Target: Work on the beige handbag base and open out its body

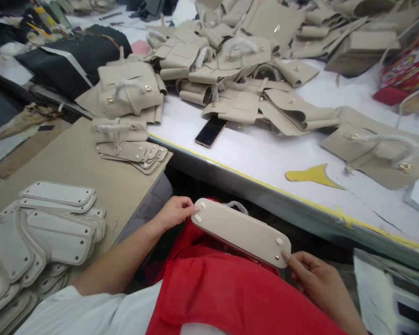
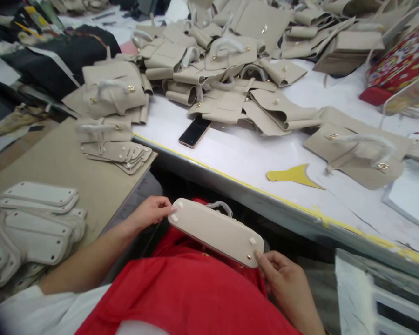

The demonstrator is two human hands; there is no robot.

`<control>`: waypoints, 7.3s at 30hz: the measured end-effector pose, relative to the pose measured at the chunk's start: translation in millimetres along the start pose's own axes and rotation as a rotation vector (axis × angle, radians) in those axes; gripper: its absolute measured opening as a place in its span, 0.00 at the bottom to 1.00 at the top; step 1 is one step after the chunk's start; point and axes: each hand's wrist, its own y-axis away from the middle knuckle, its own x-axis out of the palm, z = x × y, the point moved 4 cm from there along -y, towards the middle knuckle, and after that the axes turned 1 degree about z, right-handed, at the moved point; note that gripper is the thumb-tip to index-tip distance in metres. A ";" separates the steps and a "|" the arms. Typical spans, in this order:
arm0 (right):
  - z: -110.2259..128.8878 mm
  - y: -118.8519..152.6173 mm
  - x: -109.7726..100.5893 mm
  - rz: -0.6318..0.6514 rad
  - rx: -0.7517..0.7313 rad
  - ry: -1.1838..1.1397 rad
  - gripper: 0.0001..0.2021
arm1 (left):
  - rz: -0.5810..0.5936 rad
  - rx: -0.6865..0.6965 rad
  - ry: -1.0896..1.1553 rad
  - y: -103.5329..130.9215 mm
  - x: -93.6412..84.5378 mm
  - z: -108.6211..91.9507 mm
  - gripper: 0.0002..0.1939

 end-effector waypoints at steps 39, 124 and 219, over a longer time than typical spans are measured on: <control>111.0 -15.2 81.8 -0.158 -0.829 0.760 0.35 | -0.067 0.175 -0.447 2.9 -3.6 -12.1 0.17; 156.8 -36.8 138.9 -0.094 -0.996 0.806 0.34 | 0.137 0.120 0.091 -2.2 -5.2 14.7 0.13; 89.6 -14.1 65.5 -0.168 -0.911 0.756 0.33 | -0.090 0.689 -0.787 5.8 53.0 -35.3 0.22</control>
